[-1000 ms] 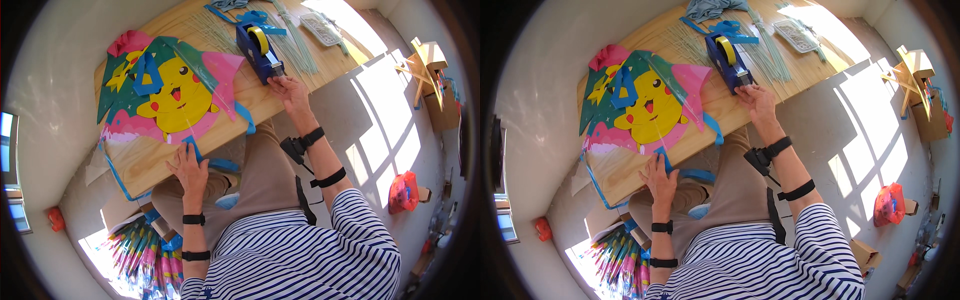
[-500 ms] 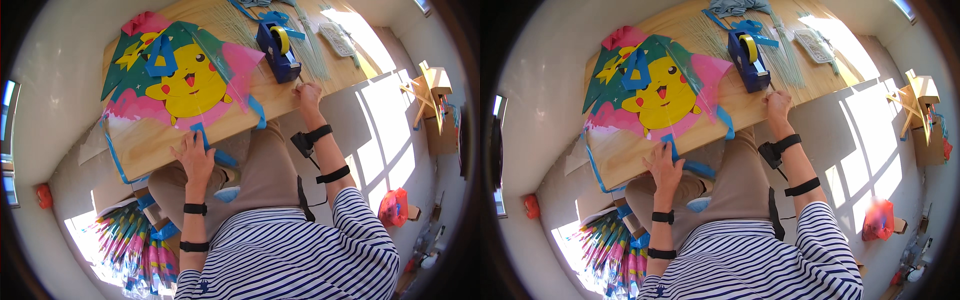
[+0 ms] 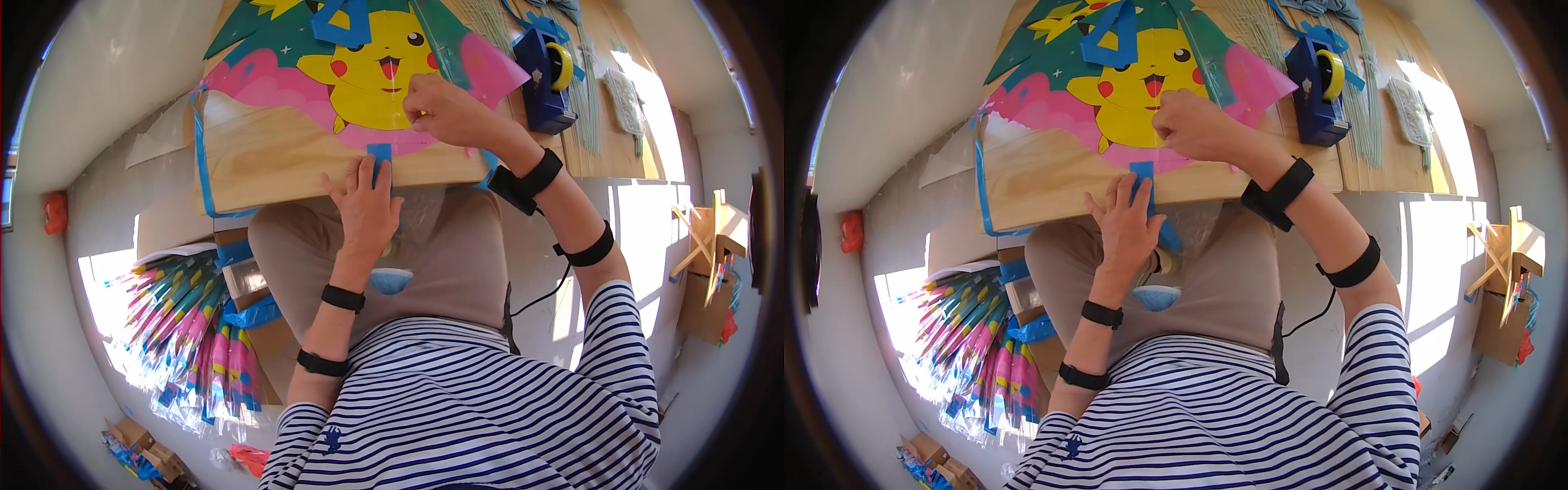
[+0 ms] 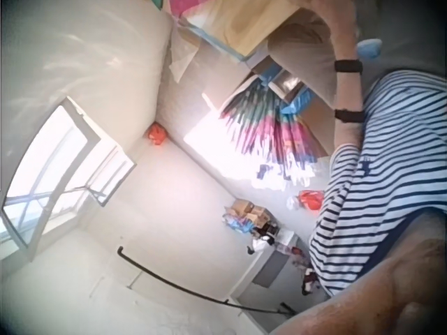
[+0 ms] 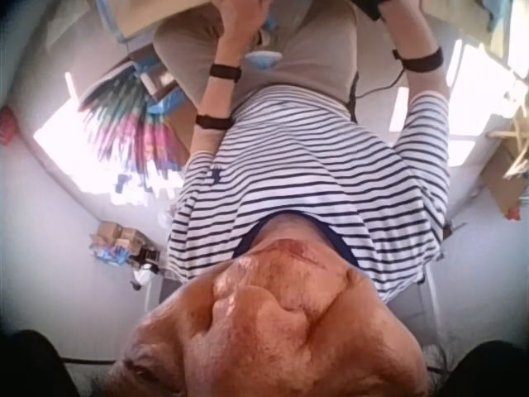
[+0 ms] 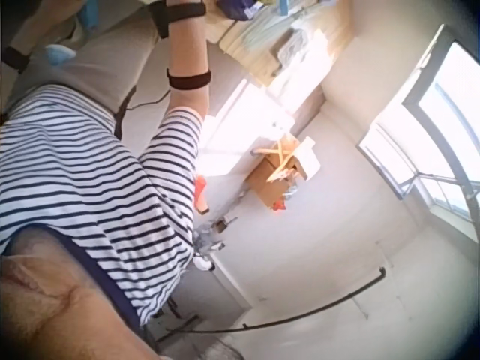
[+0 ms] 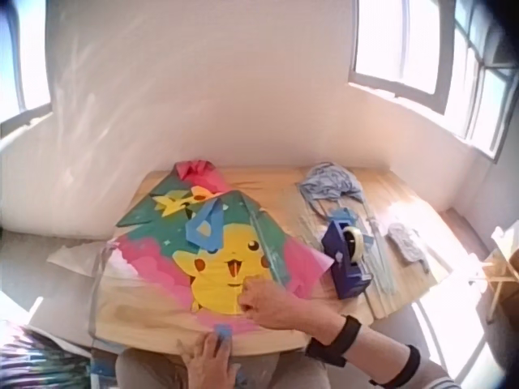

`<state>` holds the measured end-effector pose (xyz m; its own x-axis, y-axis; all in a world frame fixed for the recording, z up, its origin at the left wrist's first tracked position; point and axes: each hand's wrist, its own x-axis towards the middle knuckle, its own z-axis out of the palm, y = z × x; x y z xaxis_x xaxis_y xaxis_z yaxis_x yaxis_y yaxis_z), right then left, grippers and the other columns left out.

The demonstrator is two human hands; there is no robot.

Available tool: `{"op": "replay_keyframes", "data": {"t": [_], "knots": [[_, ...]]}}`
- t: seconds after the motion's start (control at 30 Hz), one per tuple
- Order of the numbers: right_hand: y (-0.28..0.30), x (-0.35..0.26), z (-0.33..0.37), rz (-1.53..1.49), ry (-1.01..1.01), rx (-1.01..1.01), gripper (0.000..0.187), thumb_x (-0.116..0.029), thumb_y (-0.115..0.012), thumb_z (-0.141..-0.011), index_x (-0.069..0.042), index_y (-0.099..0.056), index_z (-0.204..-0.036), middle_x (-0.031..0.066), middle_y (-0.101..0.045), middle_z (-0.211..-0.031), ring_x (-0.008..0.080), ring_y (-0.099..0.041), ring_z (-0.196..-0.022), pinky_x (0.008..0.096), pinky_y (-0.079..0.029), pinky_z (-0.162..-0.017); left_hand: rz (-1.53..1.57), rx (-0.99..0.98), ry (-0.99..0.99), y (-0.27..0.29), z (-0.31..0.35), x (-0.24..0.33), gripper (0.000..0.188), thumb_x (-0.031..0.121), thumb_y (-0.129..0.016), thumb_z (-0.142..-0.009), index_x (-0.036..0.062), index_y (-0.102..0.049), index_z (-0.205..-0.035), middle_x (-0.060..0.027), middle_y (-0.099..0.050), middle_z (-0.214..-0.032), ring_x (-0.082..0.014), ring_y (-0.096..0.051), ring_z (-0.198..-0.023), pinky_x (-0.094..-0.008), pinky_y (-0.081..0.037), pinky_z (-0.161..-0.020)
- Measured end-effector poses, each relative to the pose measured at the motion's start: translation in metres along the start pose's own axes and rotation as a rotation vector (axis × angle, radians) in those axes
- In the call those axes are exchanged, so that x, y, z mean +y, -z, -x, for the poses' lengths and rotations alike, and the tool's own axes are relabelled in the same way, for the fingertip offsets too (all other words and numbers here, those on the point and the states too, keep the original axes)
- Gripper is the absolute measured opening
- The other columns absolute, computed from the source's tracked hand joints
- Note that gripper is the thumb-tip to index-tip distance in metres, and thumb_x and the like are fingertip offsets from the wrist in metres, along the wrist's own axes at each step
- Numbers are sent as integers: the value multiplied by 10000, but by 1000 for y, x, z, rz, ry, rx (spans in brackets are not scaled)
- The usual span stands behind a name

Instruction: Manually assembling a plastic kite by taping its structural components.

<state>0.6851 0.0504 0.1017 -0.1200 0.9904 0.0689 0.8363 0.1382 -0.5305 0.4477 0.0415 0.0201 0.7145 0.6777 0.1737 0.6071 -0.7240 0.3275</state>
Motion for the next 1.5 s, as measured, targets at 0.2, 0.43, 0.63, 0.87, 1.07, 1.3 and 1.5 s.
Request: {"op": "replay_keyframes", "data": {"t": [0.2,0.43,0.63,0.87,1.07,1.3,1.5], "knots": [[-36,-14,-43,356,137,-228,71,-44,-639,-766,-48,-709,-776,127,-570,-949,314,-533,-991,425,-467,-815,13,15,4,-1,1,-3,624,252,-787,-773,102,-563,-1336,-120,-465,-1403,-325,-412,-1344,-766,-159,-1081],[-44,-17,-61,511,232,-346,80,-31,-627,-748,-37,-706,-755,135,-577,-960,318,-529,-1006,432,-467,-841,35,29,8,-3,1,-3,634,250,-792,-761,94,-561,-1331,-128,-467,-1396,-324,-418,-1340,-759,-162,-1082],[-53,-14,-68,508,237,-378,71,-37,-633,-752,-36,-703,-746,136,-579,-972,321,-523,-1024,436,-464,-858,67,33,11,1,1,-2,605,242,-790,-763,88,-565,-1302,-134,-470,-1395,-330,-417,-1345,-757,-150,-1089],[-54,-12,-69,470,203,-401,81,-54,-636,-768,-47,-717,-762,133,-580,-971,320,-521,-1025,444,-470,-861,77,32,11,1,0,-3,616,240,-790,-765,91,-547,-1310,-134,-470,-1394,-333,-415,-1346,-749,-139,-1100],[-59,-5,-69,458,230,-371,91,-97,-652,-802,-42,-724,-796,134,-587,-970,322,-533,-1016,448,-481,-860,79,39,6,0,0,-3,661,240,-786,-768,92,-520,-1355,-133,-469,-1389,-336,-418,-1339,-749,-145,-1096],[-63,-3,-68,452,235,-355,106,-109,-656,-815,-41,-735,-832,133,-596,-974,320,-537,-1015,446,-482,-860,72,36,4,0,-1,-4,716,242,-779,-768,91,-491,-1407,-129,-468,-1368,-337,-429,-1305,-756,-162,-1082],[-62,-6,-70,464,223,-365,105,-106,-656,-812,-36,-734,-820,127,-599,-961,315,-543,-1007,447,-484,-846,34,25,3,0,-3,-3,703,244,-785,-759,93,-516,-1391,-125,-454,-1359,-336,-424,-1299,-757,-168,-1081]]}}
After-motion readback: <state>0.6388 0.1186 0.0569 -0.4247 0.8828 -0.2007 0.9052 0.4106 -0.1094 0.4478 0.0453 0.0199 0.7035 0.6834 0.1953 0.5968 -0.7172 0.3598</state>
